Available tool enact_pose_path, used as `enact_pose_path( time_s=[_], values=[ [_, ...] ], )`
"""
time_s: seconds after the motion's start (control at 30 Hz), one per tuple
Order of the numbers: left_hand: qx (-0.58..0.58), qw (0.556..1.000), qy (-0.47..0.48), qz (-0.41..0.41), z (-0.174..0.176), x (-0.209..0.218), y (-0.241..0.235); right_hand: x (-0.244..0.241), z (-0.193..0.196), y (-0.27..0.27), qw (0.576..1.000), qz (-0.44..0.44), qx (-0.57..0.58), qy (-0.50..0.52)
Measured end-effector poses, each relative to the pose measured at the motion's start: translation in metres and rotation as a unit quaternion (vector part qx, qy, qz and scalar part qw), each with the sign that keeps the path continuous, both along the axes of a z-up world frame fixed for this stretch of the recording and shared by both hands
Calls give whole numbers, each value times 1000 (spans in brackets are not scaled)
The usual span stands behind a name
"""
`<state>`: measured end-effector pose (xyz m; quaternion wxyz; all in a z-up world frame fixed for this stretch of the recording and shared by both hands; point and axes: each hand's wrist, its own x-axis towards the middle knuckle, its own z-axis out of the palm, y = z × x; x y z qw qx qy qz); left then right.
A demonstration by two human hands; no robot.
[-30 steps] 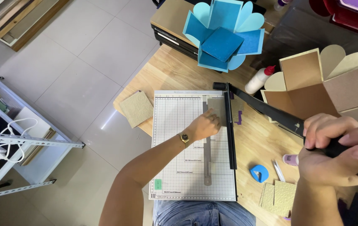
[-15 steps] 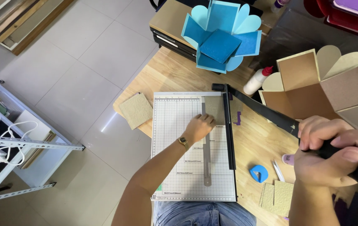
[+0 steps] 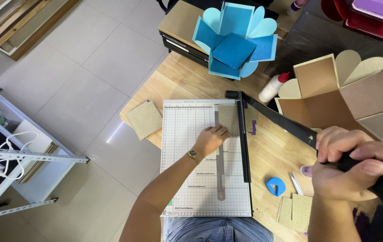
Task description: Assembling and decorating a paper explosion box using a guillotine paper cutter and decorative paper inserts.
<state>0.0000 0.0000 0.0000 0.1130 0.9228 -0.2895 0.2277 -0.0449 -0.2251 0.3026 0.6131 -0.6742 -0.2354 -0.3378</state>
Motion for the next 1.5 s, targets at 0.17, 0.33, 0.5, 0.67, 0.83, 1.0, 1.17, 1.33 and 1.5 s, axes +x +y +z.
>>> enact_pose_path(
  time_s=[0.17, 0.33, 0.5, 0.67, 0.83, 1.0, 1.17, 1.33, 1.5],
  values=[
    [-16, 1000, -10, -12, -4, 0, 2, 2, 5, 5, 997, 7, 7, -74],
    [-55, 998, -8, -9, -25, -2, 5, -1, 9, 7, 998, 0, 1, -58],
    [-52, 998, 8, -19, -26, -9, 5, 0, 7, 5, 998, 2, 3, -62],
    [-60, 998, 4, -20, -21, -9, 1, 0, 1, 2, 999, 8, 15, -46],
    [-69, 997, 22, -13, -20, -2, -5, -2, 15, 12, 996, -14, -1, -92],
    [-55, 998, 16, -6, -24, 3, -7, -1, 8, 4, 997, 3, -2, -77],
    [-63, 998, 26, -3, -22, 4, -8, -2, 6, 3, 998, 1, -5, -66],
    [-50, 998, 38, 25, -18, 4, -7, -3, 3, 4, 997, 7, 21, -78],
    [-57, 997, 47, 34, -19, 5, -8, -9, -19, -14, 996, 51, 34, -69]
  ],
)
